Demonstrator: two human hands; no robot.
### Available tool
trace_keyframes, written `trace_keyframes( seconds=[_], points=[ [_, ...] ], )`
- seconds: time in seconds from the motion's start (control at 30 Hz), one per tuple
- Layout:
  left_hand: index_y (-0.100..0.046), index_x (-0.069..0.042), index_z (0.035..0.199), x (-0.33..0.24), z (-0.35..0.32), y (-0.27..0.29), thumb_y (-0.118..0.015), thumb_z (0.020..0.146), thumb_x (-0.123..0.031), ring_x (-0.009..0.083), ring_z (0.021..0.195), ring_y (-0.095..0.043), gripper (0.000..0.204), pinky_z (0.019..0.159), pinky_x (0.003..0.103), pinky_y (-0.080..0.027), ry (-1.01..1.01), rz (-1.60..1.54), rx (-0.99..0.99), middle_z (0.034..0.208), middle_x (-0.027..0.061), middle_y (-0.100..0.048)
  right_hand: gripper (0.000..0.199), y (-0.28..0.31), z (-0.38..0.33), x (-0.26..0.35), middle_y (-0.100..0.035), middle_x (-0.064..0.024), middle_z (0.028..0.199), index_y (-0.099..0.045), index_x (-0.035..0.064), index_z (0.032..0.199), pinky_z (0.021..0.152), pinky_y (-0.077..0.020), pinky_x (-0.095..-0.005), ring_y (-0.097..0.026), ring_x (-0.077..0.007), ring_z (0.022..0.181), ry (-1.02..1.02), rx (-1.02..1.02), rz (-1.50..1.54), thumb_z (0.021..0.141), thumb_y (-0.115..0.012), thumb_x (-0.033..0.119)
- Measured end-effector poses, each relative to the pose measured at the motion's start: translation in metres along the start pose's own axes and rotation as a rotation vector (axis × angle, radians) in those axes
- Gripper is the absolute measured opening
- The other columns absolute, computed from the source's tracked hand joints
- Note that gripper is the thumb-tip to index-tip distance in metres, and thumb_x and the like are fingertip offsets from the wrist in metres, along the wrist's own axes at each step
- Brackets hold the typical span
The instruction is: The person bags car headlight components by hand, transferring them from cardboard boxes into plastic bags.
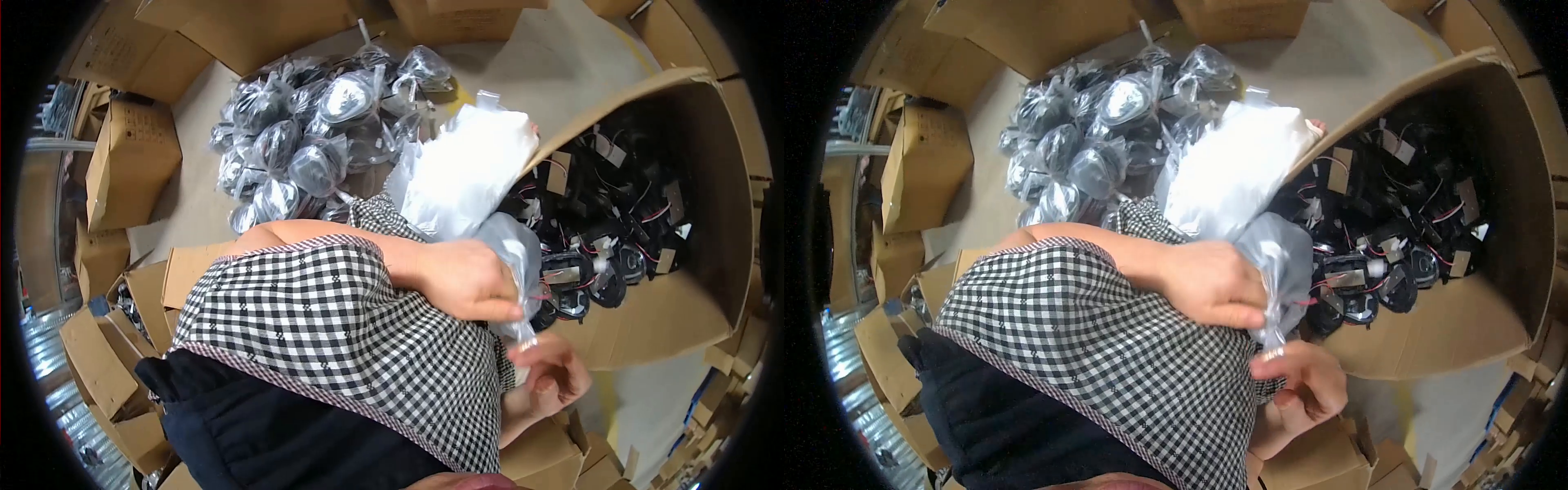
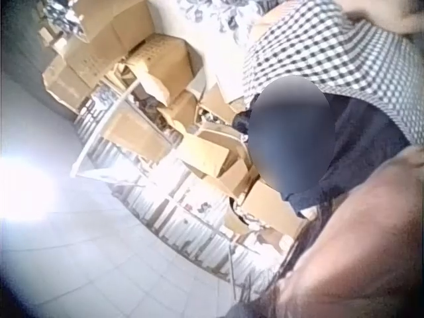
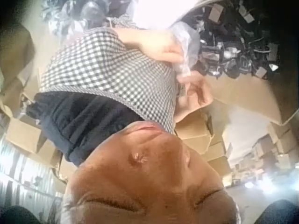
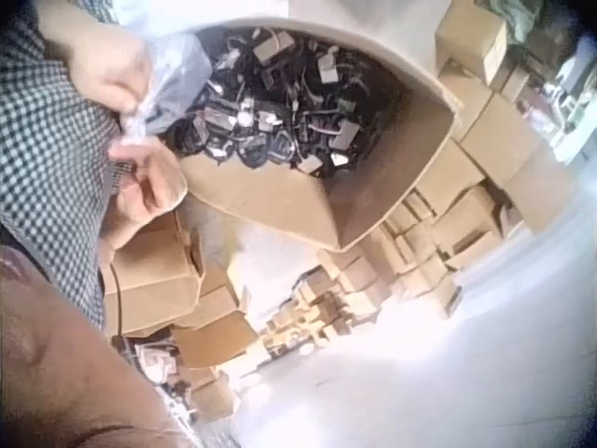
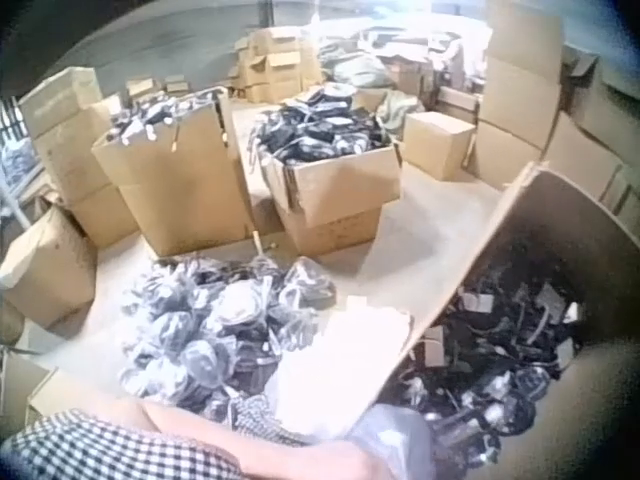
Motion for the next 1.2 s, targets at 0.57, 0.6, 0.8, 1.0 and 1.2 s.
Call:
trace_keyframes(
  seconds=[0.57, 0.6, 0.8, 1.0, 1.2],
  points=[
    [-0.066, -0.002, 0.077, -0.022, -0.147, 0.249, -0.062, 0.089, -0.027, 0.0284, 0.077, -0.064, 0.028, 0.067, 0.037, -0.050, 1.066, 1.535, -0.833, 0.086, 0.0112, -0.063, 0.024, -0.075, 0.069, -0.168, -0.063, -0.0123, 0.094, -0.064, 0.0027, 0.101, 0.080, -0.0491, -0.0367, -0.061, -0.0299, 0.091, -0.062, 0.279, -0.956, 0.078, -0.066, 0.007],
    [-0.068, -0.004, 0.081, 0.003, -0.157, 0.246, -0.064, 0.088, -0.028, 0.0312, 0.082, -0.063, 0.026, 0.070, 0.039, -0.050, 1.014, 1.440, -0.728, 0.089, 0.0115, -0.064, 0.024, -0.076, 0.065, -0.175, -0.062, -0.0123, 0.090, -0.064, 0.0031, 0.101, 0.077, -0.0494, -0.0386, -0.060, -0.0319, 0.088, -0.052, 0.325, -1.048, 0.077, -0.066, 0.007],
    [-0.068, 0.000, 0.094, 0.072, -0.102, 0.168, -0.063, 0.090, -0.028, 0.0203, 0.080, -0.063, 0.028, 0.073, 0.030, -0.050, 0.661, 0.494, -0.669, 0.092, 0.0099, -0.066, 0.021, -0.057, 0.050, -0.170, -0.063, -0.0136, 0.087, -0.064, 0.0012, 0.096, 0.073, -0.0505, -0.0387, -0.062, -0.0315, 0.083, 0.031, 0.098, -0.805, 0.077, -0.057, -0.004],
    [-0.060, 0.000, 0.103, 0.083, -0.024, 0.102, -0.067, 0.088, -0.027, 0.0088, 0.067, -0.051, 0.031, 0.059, 0.025, -0.044, 0.947, -0.004, -0.149, 0.077, 0.0039, -0.060, 0.013, -0.058, 0.041, -0.158, -0.064, -0.0142, 0.088, -0.063, -0.0024, 0.094, 0.073, -0.0512, -0.0343, -0.063, -0.0298, 0.080, 0.029, -0.130, -0.657, 0.083, -0.055, -0.006],
    [-0.054, -0.004, 0.104, 0.099, -0.027, 0.092, -0.072, 0.079, -0.006, 0.0090, 0.074, -0.055, 0.031, 0.065, 0.022, -0.043, 0.778, -0.237, -0.291, 0.079, 0.0016, -0.061, 0.010, -0.021, 0.018, -0.196, -0.065, -0.0067, 0.096, -0.061, -0.0004, 0.100, 0.081, -0.0493, -0.0276, -0.061, -0.0143, 0.089, -0.355, -0.647, 0.226, 0.092, -0.056, -0.001]
  ],
)
Point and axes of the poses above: each hand's wrist, its own z-axis towards the middle knuckle, its own y-axis out of the back of the hand, x = y × z, the point moved 3 cm from there along z, towards the middle knuckle
